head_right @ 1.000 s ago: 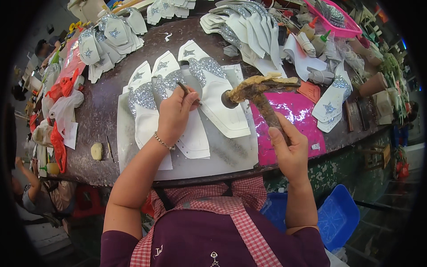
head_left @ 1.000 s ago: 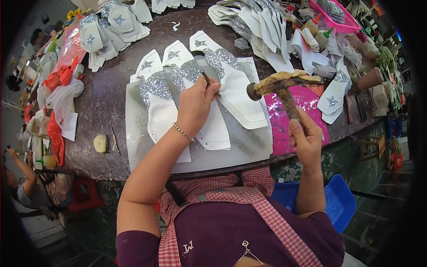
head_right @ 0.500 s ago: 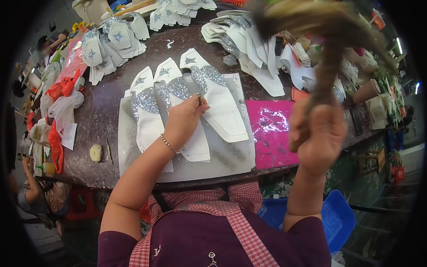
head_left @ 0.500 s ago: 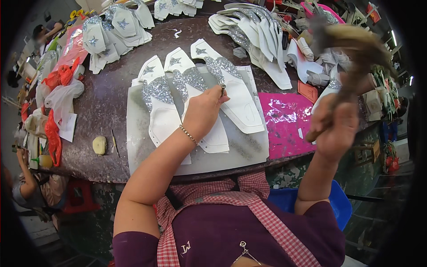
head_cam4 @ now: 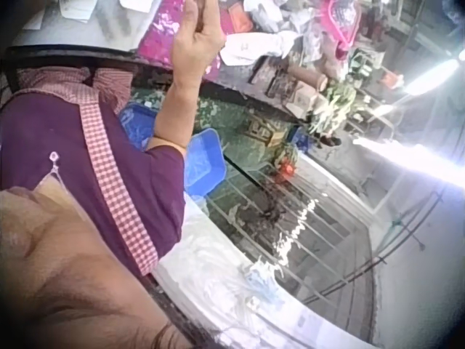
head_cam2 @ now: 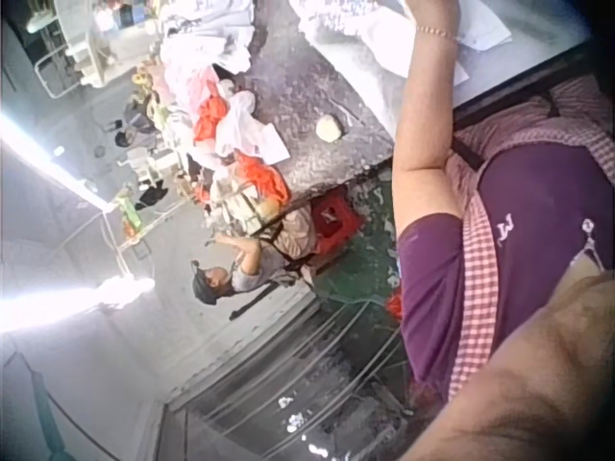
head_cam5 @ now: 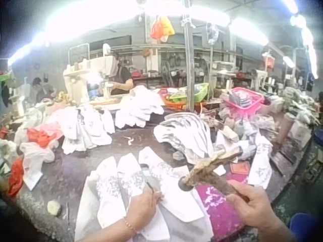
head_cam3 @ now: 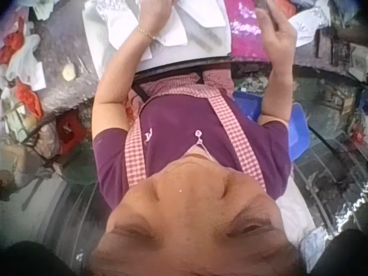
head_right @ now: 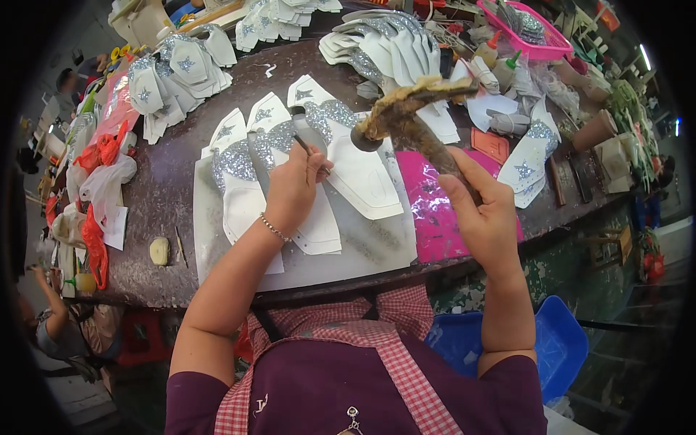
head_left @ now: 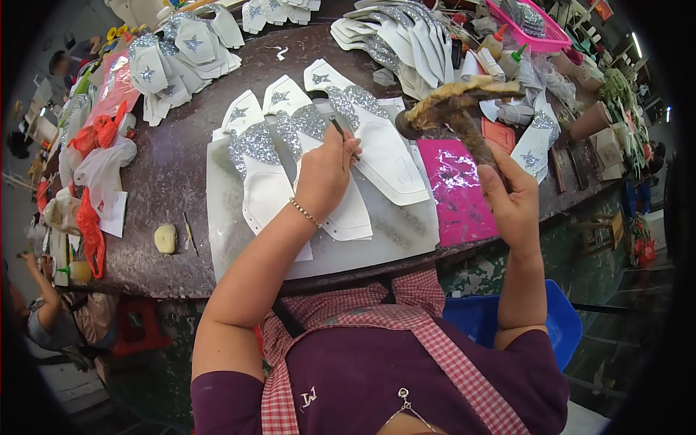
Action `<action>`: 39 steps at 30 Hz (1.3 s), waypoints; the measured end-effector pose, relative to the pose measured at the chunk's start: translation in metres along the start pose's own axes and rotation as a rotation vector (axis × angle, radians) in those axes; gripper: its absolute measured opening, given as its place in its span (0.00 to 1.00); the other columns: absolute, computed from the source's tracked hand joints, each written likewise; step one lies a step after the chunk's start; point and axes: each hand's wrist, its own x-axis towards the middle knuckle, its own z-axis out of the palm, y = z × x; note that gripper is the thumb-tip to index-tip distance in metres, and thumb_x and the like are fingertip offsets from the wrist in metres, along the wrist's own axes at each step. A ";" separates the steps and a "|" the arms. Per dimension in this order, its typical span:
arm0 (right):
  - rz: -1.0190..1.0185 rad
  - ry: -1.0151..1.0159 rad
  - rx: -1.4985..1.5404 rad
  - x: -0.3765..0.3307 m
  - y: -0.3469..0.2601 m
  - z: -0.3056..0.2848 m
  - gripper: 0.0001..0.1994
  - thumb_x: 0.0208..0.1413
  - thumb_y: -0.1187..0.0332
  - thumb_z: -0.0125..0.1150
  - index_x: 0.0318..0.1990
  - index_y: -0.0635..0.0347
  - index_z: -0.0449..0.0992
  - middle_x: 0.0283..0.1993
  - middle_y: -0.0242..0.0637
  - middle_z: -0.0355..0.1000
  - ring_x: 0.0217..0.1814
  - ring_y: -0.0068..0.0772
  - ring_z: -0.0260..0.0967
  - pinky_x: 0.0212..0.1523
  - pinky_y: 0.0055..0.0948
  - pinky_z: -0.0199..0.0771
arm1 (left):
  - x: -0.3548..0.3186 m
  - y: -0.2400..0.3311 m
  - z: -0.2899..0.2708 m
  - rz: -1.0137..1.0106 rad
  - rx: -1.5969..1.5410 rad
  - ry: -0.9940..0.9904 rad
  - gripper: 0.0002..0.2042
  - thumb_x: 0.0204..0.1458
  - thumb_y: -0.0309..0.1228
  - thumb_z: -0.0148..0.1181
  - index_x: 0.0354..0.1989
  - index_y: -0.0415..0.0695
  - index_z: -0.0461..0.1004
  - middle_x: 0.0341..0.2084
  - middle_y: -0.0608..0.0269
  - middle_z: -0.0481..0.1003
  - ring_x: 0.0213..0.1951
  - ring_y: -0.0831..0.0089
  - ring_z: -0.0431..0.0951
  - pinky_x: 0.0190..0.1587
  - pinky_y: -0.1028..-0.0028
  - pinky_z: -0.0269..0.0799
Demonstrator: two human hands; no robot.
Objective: The person uses a hammer and a small metal punch to drive fasteners into white shoe uppers with silver glitter and star decorations. They repeatedly position the punch on marked spots and strike it, then move the uppers and continue the process across multiple units.
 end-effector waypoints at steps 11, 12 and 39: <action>-0.015 0.025 0.109 0.001 -0.003 0.004 0.19 0.63 0.68 0.60 0.58 0.68 0.72 0.30 0.25 0.71 0.27 0.12 0.59 0.27 0.14 0.58 | -0.002 0.006 -0.004 0.092 0.139 -0.049 0.10 0.58 0.34 0.61 0.34 0.38 0.72 0.27 0.52 0.80 0.29 0.56 0.81 0.32 0.65 0.74; -0.023 0.068 0.167 0.002 -0.009 0.003 0.19 0.64 0.68 0.59 0.59 0.68 0.72 0.29 0.25 0.70 0.26 0.12 0.59 0.26 0.14 0.57 | -0.002 0.005 -0.004 0.101 0.139 -0.060 0.10 0.58 0.33 0.61 0.35 0.38 0.73 0.27 0.53 0.80 0.29 0.59 0.82 0.33 0.67 0.74; 0.026 0.007 0.011 -0.013 0.007 0.000 0.18 0.62 0.71 0.61 0.57 0.70 0.73 0.41 0.34 0.78 0.41 0.17 0.68 0.44 0.19 0.69 | -0.011 0.006 0.005 0.068 0.080 -0.051 0.09 0.60 0.32 0.59 0.38 0.37 0.73 0.28 0.54 0.80 0.30 0.64 0.82 0.34 0.70 0.75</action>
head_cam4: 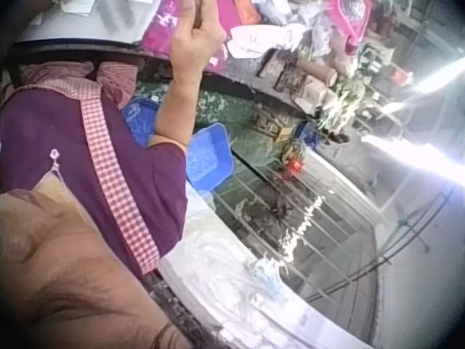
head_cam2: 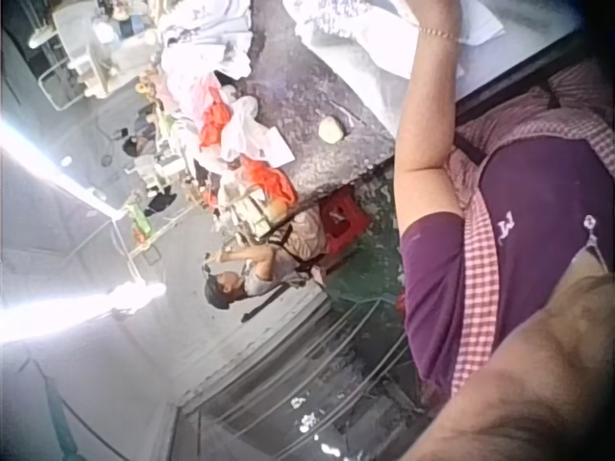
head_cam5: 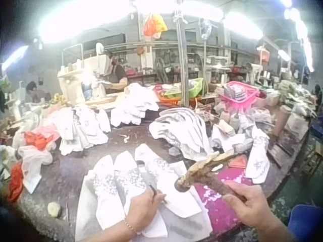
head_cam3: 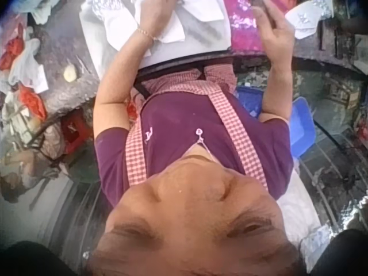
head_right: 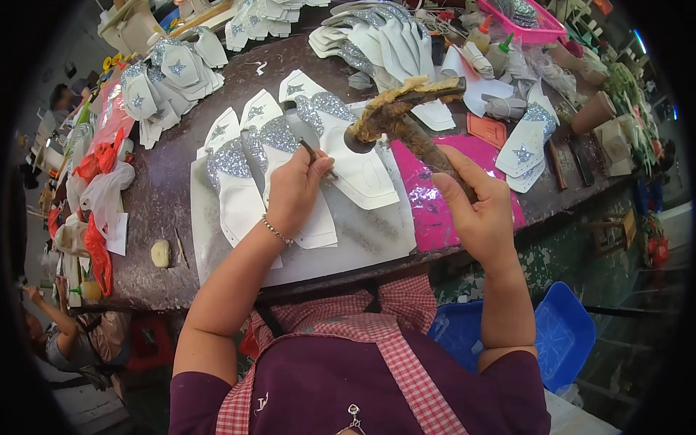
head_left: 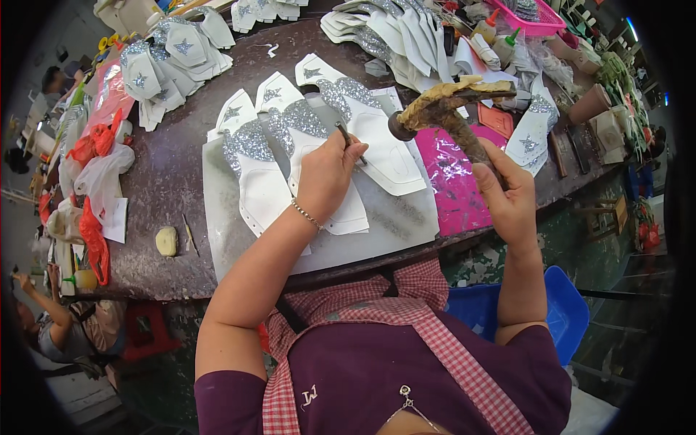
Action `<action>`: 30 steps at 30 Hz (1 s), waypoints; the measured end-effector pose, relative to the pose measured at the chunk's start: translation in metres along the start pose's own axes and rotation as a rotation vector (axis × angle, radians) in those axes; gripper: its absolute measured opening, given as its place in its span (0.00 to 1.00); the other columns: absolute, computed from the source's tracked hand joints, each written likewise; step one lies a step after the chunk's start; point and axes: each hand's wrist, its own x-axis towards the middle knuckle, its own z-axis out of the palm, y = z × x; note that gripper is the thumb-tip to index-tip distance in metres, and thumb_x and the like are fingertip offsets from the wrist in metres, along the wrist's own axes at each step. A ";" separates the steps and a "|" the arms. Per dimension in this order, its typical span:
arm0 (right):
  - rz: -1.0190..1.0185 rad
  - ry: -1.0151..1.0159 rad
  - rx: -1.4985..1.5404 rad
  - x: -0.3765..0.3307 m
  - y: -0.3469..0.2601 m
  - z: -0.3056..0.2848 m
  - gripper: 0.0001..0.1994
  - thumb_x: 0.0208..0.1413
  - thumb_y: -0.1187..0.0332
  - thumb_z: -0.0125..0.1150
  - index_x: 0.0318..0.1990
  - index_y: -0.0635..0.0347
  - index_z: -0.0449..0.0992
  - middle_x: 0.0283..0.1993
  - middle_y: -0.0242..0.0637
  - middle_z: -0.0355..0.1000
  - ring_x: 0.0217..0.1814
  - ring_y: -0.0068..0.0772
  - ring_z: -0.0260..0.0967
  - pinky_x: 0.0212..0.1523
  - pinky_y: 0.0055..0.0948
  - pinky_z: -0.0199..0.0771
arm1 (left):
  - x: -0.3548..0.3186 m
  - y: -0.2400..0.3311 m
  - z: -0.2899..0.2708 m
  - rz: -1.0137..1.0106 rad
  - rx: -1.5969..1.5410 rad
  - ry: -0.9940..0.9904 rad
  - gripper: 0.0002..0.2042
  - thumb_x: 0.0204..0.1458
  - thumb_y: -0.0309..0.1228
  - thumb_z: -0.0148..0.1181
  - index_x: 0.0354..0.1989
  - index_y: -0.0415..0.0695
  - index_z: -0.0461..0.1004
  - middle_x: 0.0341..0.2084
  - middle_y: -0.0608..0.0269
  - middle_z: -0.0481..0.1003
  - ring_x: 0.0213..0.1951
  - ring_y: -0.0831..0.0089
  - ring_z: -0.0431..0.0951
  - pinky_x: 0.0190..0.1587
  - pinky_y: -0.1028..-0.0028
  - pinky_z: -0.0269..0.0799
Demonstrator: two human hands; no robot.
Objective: The person uses a hammer and a small metal punch to drive fasteners into white shoe uppers with silver glitter and star decorations. They repeatedly position the punch on marked spots and strike it, then move the uppers and continue the process across multiple units.
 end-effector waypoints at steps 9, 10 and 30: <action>-0.162 0.115 0.384 0.012 -0.032 -0.016 0.18 0.64 0.70 0.58 0.59 0.67 0.72 0.30 0.29 0.72 0.25 0.13 0.61 0.26 0.15 0.61 | 0.000 0.000 -0.003 0.055 -0.010 -0.074 0.07 0.58 0.30 0.61 0.36 0.39 0.74 0.27 0.52 0.80 0.29 0.63 0.82 0.34 0.70 0.75; -0.260 0.128 0.548 0.016 -0.044 -0.015 0.17 0.64 0.70 0.58 0.59 0.66 0.72 0.28 0.28 0.71 0.23 0.13 0.59 0.24 0.15 0.59 | -0.001 -0.001 -0.002 0.068 -0.026 -0.085 0.07 0.58 0.30 0.61 0.36 0.39 0.74 0.27 0.52 0.80 0.29 0.62 0.82 0.33 0.70 0.75; 0.070 0.032 0.051 -0.016 -0.001 -0.011 0.19 0.63 0.67 0.60 0.58 0.68 0.73 0.30 0.22 0.68 0.30 0.12 0.58 0.30 0.16 0.58 | -0.007 0.007 0.007 0.131 0.044 -0.041 0.10 0.60 0.33 0.58 0.33 0.38 0.70 0.27 0.52 0.79 0.27 0.56 0.81 0.30 0.64 0.74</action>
